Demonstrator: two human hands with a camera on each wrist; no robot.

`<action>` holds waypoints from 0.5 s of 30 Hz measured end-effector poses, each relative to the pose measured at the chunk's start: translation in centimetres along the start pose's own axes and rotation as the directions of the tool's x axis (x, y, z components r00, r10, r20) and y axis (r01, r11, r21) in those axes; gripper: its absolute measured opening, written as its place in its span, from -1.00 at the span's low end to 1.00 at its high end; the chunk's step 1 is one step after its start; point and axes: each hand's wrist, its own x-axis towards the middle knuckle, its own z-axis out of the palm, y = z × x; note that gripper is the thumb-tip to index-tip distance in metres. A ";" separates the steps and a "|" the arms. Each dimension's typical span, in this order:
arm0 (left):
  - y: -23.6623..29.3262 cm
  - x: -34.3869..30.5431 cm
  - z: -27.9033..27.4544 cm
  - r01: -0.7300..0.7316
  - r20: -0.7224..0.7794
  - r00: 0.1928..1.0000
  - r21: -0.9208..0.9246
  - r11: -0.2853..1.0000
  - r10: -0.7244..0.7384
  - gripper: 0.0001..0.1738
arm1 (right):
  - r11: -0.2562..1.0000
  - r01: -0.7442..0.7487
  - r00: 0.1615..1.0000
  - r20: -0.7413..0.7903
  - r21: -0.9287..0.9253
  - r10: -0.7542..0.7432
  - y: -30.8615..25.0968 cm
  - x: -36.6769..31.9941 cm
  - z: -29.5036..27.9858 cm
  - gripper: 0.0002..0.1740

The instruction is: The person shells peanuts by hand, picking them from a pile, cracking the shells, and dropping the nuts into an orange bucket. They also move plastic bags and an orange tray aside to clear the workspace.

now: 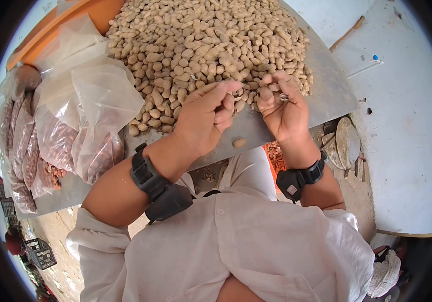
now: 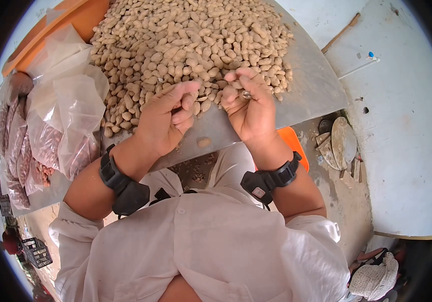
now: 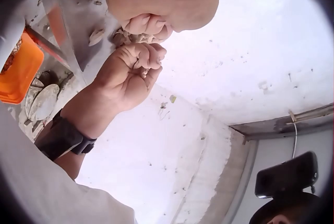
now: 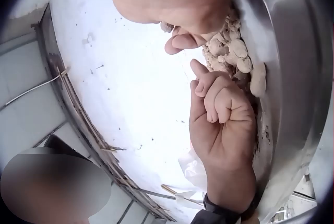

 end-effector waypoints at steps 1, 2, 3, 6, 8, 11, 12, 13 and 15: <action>0.2 0.0 0.0 -0.021 -0.013 1.000 -0.009 1.000 0.020 -0.67 | 0.999 0.009 0.998 0.056 -0.030 -0.007 -0.2 0.1 -0.6 -0.89; 0.4 -0.1 0.1 -0.041 -0.026 0.999 -0.017 0.999 0.040 -0.68 | 0.980 0.018 0.988 0.156 -0.199 0.013 -0.4 0.0 -1.2 -0.90; 0.5 -0.1 0.1 -0.060 -0.038 0.998 -0.025 0.998 0.059 -0.68 | 0.932 0.044 0.967 0.248 -0.359 0.050 -0.7 -0.1 -1.7 -0.91; 0.7 -0.1 -0.1 -0.104 -0.042 0.994 -0.039 0.994 0.103 -0.68 | 0.311 0.516 0.816 0.569 -0.798 0.104 -0.8 -2.7 -0.5 -0.87; 0.7 0.0 -0.2 -0.103 -0.036 0.994 -0.036 0.994 0.102 -0.68 | -0.081 0.700 0.708 0.675 -0.709 0.205 -0.2 -3.8 0.0 -0.83; 0.6 0.1 -0.2 -0.091 -0.024 0.996 -0.039 0.995 0.090 -0.68 | -0.166 0.738 0.670 0.685 -0.654 0.286 0.4 -4.1 -0.7 -0.79; 0.6 0.1 -0.1 -0.088 -0.019 0.996 -0.041 0.995 0.087 -0.68 | -0.165 0.723 0.685 0.662 -0.671 0.305 0.2 -4.0 -0.8 -0.80; 0.6 0.0 -0.1 -0.089 -0.025 0.996 -0.039 0.995 0.088 -0.67 | -0.165 0.706 0.698 0.639 -0.689 0.322 0.1 -4.0 -0.8 -0.80; 0.7 0.0 0.0 -0.094 -0.034 0.995 -0.031 0.995 0.093 -0.67 | -0.007 0.633 0.748 0.610 -0.774 0.260 -0.3 -3.8 -1.0 -0.81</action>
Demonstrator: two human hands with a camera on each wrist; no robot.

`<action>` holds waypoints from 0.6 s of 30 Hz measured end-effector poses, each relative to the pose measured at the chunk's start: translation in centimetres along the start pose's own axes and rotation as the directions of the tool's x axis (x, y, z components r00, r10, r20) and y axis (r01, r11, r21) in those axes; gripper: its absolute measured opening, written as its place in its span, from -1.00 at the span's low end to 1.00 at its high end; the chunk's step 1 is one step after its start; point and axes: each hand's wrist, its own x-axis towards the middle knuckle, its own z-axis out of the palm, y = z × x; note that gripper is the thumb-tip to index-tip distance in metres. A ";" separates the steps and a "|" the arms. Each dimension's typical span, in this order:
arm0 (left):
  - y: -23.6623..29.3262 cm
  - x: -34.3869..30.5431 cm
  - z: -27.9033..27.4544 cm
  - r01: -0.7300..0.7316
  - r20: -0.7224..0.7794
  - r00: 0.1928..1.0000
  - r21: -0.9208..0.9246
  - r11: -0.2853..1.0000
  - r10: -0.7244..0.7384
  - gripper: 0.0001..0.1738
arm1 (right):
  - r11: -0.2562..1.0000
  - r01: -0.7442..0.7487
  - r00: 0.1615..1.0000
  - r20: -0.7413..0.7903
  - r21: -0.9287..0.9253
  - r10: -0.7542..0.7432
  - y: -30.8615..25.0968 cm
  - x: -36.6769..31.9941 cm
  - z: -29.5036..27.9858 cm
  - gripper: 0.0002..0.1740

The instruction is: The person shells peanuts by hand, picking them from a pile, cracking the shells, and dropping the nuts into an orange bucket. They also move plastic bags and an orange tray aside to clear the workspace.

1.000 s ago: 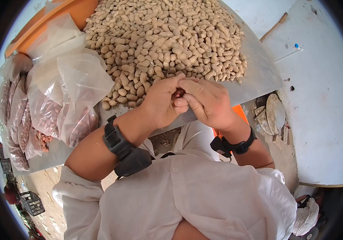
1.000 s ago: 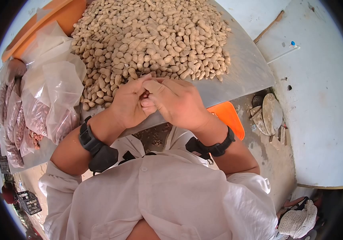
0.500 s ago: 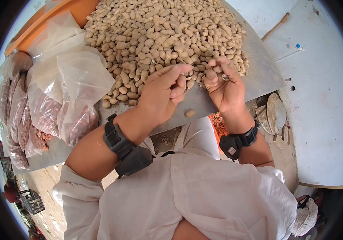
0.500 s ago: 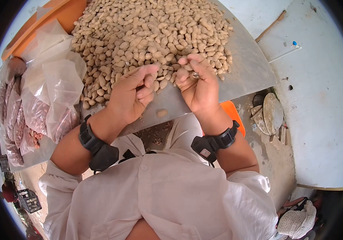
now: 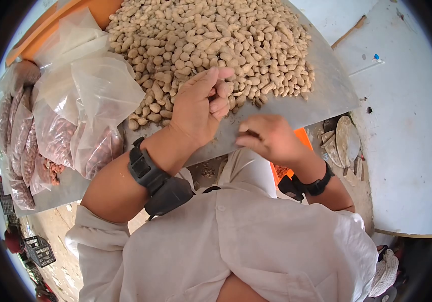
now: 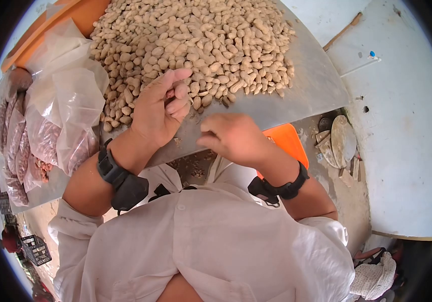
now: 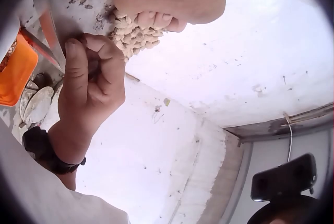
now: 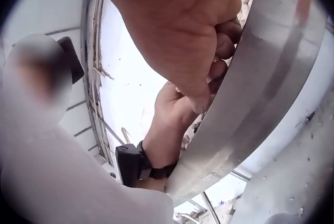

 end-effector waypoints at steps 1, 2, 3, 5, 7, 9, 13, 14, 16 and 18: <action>0.1 0.0 -0.1 -0.005 0.012 1.000 -0.002 1.000 0.005 -0.67 | 0.995 -0.027 0.999 -0.028 0.092 0.029 0.2 0.0 -0.2 -0.82; 0.0 0.1 -0.2 -0.011 0.023 1.000 -0.005 1.000 0.011 -0.66 | 0.902 -0.113 0.982 -0.094 0.416 0.166 0.9 -0.1 -0.7 -0.82; 0.0 0.1 -0.3 -0.016 0.034 0.999 -0.010 1.000 0.017 -0.66 | 0.700 -0.153 0.943 -0.108 0.698 0.314 1.8 -0.3 -1.4 -0.83; 0.0 0.1 -0.3 -0.003 0.035 0.999 -0.015 1.000 0.004 -0.66 | 0.294 -0.073 0.838 -0.101 0.953 0.536 2.4 0.0 -2.2 -0.83; -0.1 0.1 -0.3 0.011 0.041 0.999 -0.017 1.000 -0.011 -0.65 | 0.058 0.111 0.708 -0.120 0.992 0.696 1.5 1.0 -3.0 -0.82; -0.1 0.1 -0.3 0.025 0.052 0.998 -0.017 1.000 -0.024 -0.65 | 0.331 0.057 0.743 -0.261 0.942 0.616 3.4 0.7 -3.2 -0.83; 0.0 0.1 -0.2 0.034 0.043 0.998 -0.010 0.999 -0.034 -0.66 | 0.990 -0.129 0.886 -0.455 -0.057 0.089 4.9 1.0 -3.3 -0.88; 0.0 0.1 -0.2 0.041 0.042 0.998 -0.009 0.999 -0.040 -0.65 | 0.908 -0.034 0.920 -0.368 -0.418 -0.135 4.9 1.3 -3.0 -0.85; 0.0 0.1 -0.2 0.049 0.046 0.998 -0.012 0.999 -0.048 -0.65 | 0.859 -0.165 0.951 -0.308 -0.485 0.009 4.2 1.4 -2.3 -0.81; -0.1 0.1 -0.2 0.051 0.056 0.997 -0.021 0.998 -0.050 -0.65 | 0.822 -0.234 0.955 -0.279 -0.519 0.096 3.7 1.6 -2.2 -0.78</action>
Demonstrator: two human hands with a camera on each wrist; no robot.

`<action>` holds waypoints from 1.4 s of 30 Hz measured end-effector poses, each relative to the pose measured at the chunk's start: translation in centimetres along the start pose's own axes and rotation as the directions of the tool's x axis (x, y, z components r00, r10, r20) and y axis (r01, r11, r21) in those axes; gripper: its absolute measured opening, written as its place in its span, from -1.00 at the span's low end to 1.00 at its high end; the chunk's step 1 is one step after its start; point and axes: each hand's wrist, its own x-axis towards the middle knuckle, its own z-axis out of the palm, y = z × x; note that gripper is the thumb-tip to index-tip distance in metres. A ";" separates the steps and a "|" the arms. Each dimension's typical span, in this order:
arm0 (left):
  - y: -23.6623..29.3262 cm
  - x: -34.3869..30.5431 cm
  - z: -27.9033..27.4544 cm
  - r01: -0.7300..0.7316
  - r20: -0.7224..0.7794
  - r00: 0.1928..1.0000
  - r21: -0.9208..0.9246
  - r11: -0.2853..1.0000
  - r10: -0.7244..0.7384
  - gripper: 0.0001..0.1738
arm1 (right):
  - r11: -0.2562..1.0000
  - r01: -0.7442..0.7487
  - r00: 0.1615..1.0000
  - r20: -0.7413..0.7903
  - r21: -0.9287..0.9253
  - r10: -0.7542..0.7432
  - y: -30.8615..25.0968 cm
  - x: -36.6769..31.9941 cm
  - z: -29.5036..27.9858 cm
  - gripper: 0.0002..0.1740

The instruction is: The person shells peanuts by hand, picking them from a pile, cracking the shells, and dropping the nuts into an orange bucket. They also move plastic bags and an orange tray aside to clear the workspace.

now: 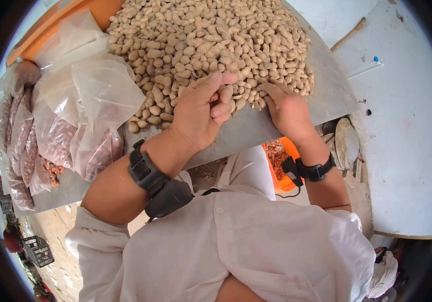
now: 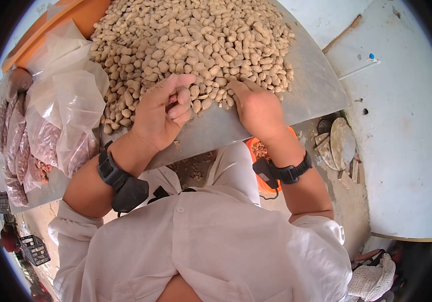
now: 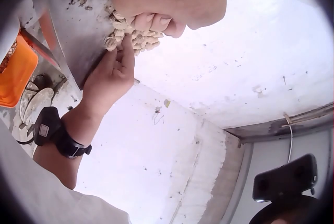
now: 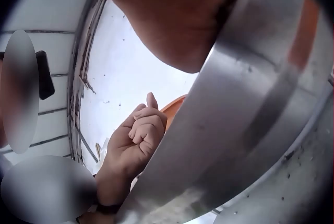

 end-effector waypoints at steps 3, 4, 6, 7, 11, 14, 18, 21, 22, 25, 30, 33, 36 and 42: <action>0.0 -0.1 0.1 -0.003 0.006 1.000 0.006 1.000 0.003 -0.66 | 1.000 -0.016 1.000 0.005 -0.004 0.016 -0.1 0.2 -0.1 -0.76; 0.0 0.0 0.1 0.001 0.012 1.000 0.020 1.000 -0.001 -0.67 | 1.000 -0.010 1.000 -0.008 -0.003 0.010 0.2 0.2 0.1 -0.76; 0.0 0.0 0.0 0.005 0.021 1.000 0.045 0.999 -0.006 -0.68 | 0.997 -0.005 0.998 -0.054 0.081 0.009 0.4 0.1 0.3 -0.77; 0.0 -0.1 0.1 0.019 0.006 1.000 0.066 0.998 -0.019 -0.70 | 0.986 -0.003 0.996 -0.085 0.165 0.017 0.5 0.0 0.3 -0.78; -0.3 -0.2 1.0 0.071 -0.023 0.997 0.139 0.988 -0.069 -0.72 | 0.720 -0.076 0.987 -0.051 0.690 0.153 -0.9 -0.6 -0.6 -0.83; -0.6 -0.3 1.1 0.099 0.033 0.994 0.184 0.978 -0.106 -0.72 | 0.514 0.008 0.999 -0.035 0.857 0.042 -2.9 -0.4 -1.2 -0.85; -0.6 -0.4 1.0 0.069 0.070 0.994 0.190 0.979 -0.083 -0.73 | 0.520 0.007 0.999 -0.027 0.854 0.031 -3.9 -0.3 -1.0 -0.83; -0.3 -0.5 0.9 0.034 0.117 0.991 0.203 0.979 -0.059 -0.69 | 0.393 -0.061 0.998 0.043 0.918 0.052 -3.6 -0.2 -1.0 -0.82; -0.4 -0.5 0.9 0.005 0.118 0.993 0.212 0.977 -0.031 -0.69 | 0.275 -0.120 0.991 0.097 0.954 0.096 -3.7 -0.4 -0.9 -0.82; -0.6 -0.5 0.9 -0.047 0.118 0.993 0.237 0.970 0.020 -0.68 | -0.130 -0.189 0.963 0.209 0.973 0.168 -4.1 -0.7 0.0 -0.84; -0.4 -0.8 1.0 -0.071 0.103 0.994 0.401 0.913 0.031 -0.67 | -0.211 -0.191 0.941 0.240 0.959 0.239 -4.7 -0.8 0.7 -0.88; -1.0 -0.8 1.4 -0.378 0.195 0.912 0.741 0.556 0.361 -0.71 | -0.028 -0.150 0.956 0.153 0.988 0.252 -4.6 -0.9 0.8 -0.89; -0.8 -1.3 1.6 -0.338 0.162 0.930 0.734 0.589 0.331 -0.74 | 0.132 -0.120 0.965 0.084 0.984 0.249 -5.1 -1.1 0.2 -0.85; -1.4 -1.1 1.4 -0.417 0.206 0.899 0.673 0.610 0.387 -0.79 | 0.428 -0.008 0.968 -0.101 0.904 0.231 -6.0 -1.1 0.7 -0.73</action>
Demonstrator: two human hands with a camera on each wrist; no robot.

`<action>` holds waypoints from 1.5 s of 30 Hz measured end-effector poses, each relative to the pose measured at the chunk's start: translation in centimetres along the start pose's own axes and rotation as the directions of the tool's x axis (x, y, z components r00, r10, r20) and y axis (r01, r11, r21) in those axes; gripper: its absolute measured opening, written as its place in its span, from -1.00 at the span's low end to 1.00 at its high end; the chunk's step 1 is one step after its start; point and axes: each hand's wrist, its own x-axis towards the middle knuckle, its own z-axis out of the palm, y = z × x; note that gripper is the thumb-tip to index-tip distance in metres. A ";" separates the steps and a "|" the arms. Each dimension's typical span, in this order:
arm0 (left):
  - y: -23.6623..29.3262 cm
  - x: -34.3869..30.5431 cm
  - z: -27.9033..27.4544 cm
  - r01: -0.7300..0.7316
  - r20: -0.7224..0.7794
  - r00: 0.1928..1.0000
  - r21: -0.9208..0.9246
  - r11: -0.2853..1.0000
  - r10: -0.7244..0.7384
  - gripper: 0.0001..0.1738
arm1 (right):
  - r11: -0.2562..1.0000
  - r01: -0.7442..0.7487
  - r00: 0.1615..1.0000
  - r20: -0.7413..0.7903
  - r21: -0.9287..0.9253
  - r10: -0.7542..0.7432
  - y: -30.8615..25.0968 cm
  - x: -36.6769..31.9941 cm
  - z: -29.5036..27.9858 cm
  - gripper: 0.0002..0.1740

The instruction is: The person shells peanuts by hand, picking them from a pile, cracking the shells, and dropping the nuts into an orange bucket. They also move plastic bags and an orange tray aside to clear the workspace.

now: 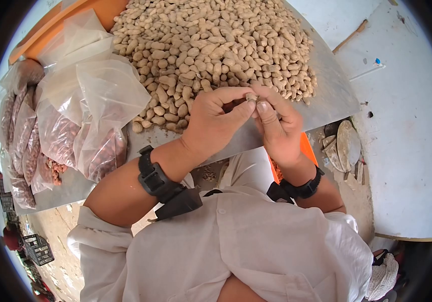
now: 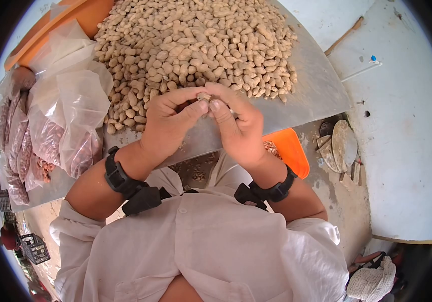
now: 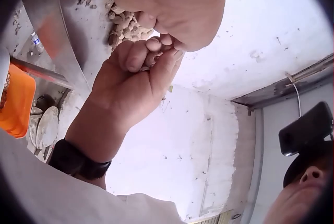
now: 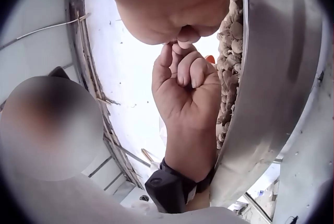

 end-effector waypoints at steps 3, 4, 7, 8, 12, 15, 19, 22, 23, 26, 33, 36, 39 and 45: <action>0.7 0.1 -0.4 0.117 0.025 0.992 0.116 0.986 -0.120 -0.79 | 0.919 0.240 0.971 0.074 -0.314 -0.228 0.4 0.3 -0.5 -0.72; 0.9 0.1 -0.4 0.134 0.034 0.990 0.126 0.983 -0.139 -0.78 | 0.903 0.239 0.971 0.074 -0.358 -0.228 0.2 0.2 -0.5 -0.72; 1.1 0.1 -0.5 0.177 0.070 0.980 0.103 0.979 -0.184 -0.77 | 0.820 0.300 0.951 0.085 -0.487 -0.297 0.1 0.3 -0.3 -0.73; 0.9 0.1 -0.5 0.185 0.089 0.978 0.059 0.981 -0.190 -0.77 | 0.783 0.328 0.939 0.093 -0.528 -0.331 0.2 0.4 -0.2 -0.74; 0.2 0.2 -0.4 0.108 0.094 0.990 0.020 0.994 -0.109 -0.78 | 0.747 0.360 0.922 0.089 -0.560 -0.377 -0.2 0.7 -0.2 -0.74; 0.1 0.3 -0.5 0.060 0.094 0.993 0.070 0.996 -0.066 -0.80 | 0.703 0.393 0.911 0.148 -0.593 -0.385 -0.6 0.8 -0.6 -0.71; -0.5 0.3 -0.6 0.057 0.050 0.997 0.128 0.990 -0.064 -0.83 | 0.659 0.440 0.889 0.192 -0.610 -0.415 -0.3 0.7 -0.5 -0.68; -0.1 0.2 -0.4 0.115 0.012 0.993 0.096 0.989 -0.116 -0.85 | 0.629 0.457 0.878 0.204 -0.629 -0.433 0.0 0.6 -0.1 -0.65; 0.0 0.1 -0.4 0.151 0.001 0.989 0.057 0.987 -0.151 -0.85 | 0.616 0.462 0.874 0.209 -0.638 -0.439 0.1 0.6 0.0 -0.65; 0.2 0.2 -0.5 0.199 -0.009 0.980 -0.025 0.980 -0.200 -0.85 | 0.600 0.435 0.889 0.214 -0.671 -0.406 -0.7 0.8 0.2 -0.63; -0.1 0.2 -0.6 0.187 0.022 0.982 0.067 0.980 -0.189 -0.78 | 0.611 0.434 0.880 0.164 -0.662 -0.447 -0.4 1.0 0.6 -0.70; -0.1 0.1 -0.5 0.245 0.009 0.969 -0.045 0.968 -0.245 -0.77 | 0.592 0.443 0.863 0.141 -0.673 -0.485 0.0 1.2 0.9 -0.74; 0.3 0.3 -0.3 0.321 -0.012 0.943 -0.228 0.919 -0.332 -0.76 | 0.578 0.433 0.862 0.130 -0.691 -0.490 0.3 1.4 1.1 -0.76; 0.1 0.6 -0.6 0.371 -0.037 0.905 -0.414 0.831 -0.423 -0.76 | 0.547 0.423 0.854 0.116 -0.722 -0.507 1.0 1.8 1.8 -0.78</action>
